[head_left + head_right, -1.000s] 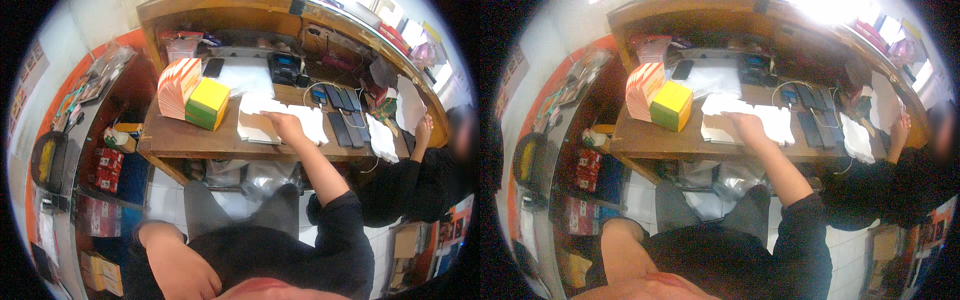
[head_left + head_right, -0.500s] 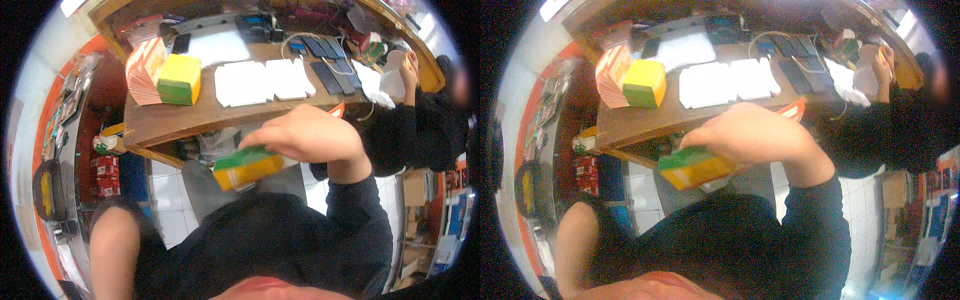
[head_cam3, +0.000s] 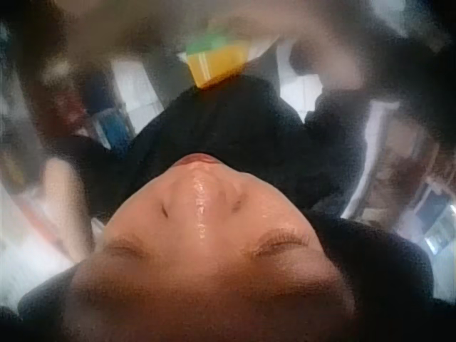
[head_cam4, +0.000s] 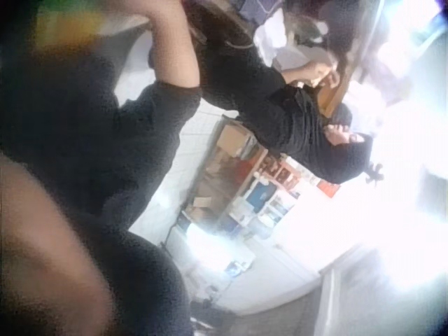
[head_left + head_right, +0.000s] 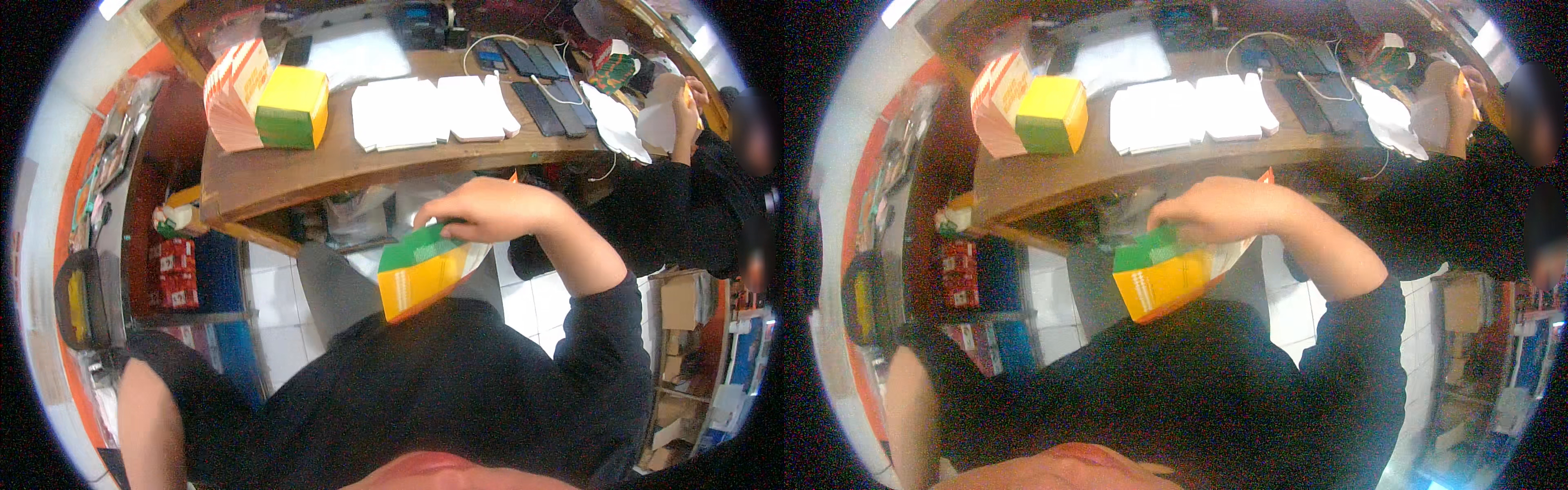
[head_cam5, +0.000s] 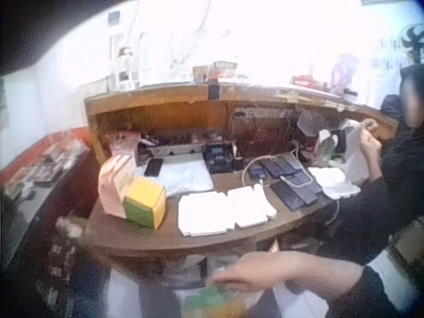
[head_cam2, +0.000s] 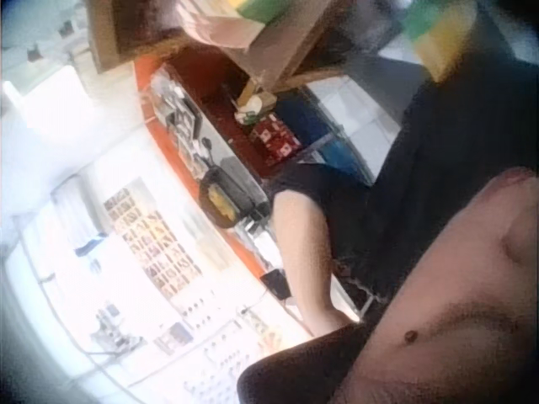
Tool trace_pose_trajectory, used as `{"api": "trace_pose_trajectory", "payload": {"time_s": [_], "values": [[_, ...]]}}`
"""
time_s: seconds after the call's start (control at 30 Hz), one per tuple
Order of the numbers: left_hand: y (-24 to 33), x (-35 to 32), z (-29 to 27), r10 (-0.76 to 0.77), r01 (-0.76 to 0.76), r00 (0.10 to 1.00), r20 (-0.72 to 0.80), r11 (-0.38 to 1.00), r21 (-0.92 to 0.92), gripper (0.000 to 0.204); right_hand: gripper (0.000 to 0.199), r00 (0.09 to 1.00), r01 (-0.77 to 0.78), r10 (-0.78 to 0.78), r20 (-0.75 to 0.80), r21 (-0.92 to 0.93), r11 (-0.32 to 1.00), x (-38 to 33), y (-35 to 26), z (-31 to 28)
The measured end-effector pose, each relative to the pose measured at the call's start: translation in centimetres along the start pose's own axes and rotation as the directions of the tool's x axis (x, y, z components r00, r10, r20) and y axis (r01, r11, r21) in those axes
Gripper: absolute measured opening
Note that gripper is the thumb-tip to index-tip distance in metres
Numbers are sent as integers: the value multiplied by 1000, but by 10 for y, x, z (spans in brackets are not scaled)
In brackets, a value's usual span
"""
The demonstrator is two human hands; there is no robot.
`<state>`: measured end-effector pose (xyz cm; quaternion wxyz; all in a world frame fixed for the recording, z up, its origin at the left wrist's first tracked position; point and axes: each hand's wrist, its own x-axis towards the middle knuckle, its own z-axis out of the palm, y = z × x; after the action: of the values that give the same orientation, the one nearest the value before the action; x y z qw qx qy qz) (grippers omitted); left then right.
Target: The person repeatedly folds flat cardboard pieces into small rectangular boxes and stacks them on the counter. The person handles the boxes one at a time, folding edges and tucking flaps to form the final shape.
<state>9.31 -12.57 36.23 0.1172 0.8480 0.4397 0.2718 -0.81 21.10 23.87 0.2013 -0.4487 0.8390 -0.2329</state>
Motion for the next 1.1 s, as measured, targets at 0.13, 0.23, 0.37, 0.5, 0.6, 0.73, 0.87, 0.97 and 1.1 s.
{"api": "trace_pose_trajectory", "payload": {"time_s": [0.13, 0.23, 0.37, 0.5, 0.6, 0.73, 0.87, 0.97, 1.1], "values": [[1, -1, 6, -7, 7, 999, -39, 1000, 8, 29, 29, 992, -98, 94, 80, 57, 994, 7, 3, 0], [0, 0, 10, -17, 17, 999, -43, 1000, 4, 29, 29, 989, -130, 127, 76, 34, 991, 10, 4, 5], [-2, 2, 9, -26, 26, 999, -37, 1000, 2, 30, 31, 998, -62, 62, 2, -8, 998, 11, 12, 9], [-2, 4, 10, -59, 58, 997, -57, 998, -26, 30, 28, 994, 22, -37, -104, -143, 989, 12, 0, 3], [-14, 5, 14, -76, 67, 992, -100, 994, -89, 30, 29, 960, -31, -37, -276, -239, 971, 12, 2, 2], [-67, -7, 50, 30, -98, 981, -194, 931, -351, 31, 24, 863, -8, -60, -501, -133, 991, 11, 2, 14], [-109, 10, 79, 54, -169, 985, -165, 508, -844, 23, 23, 887, 83, -74, -455, 0, 997, 29, 9, 31], [-124, -6, 79, 212, -326, 945, -248, 660, -677, 23, 23, 910, 92, -78, -408, 16, 996, 31, 9, 35], [-131, -36, 73, 176, -283, 957, -231, 744, -605, 24, 22, 921, 17, 16, -388, 80, 997, 33, 8, 32]]}}
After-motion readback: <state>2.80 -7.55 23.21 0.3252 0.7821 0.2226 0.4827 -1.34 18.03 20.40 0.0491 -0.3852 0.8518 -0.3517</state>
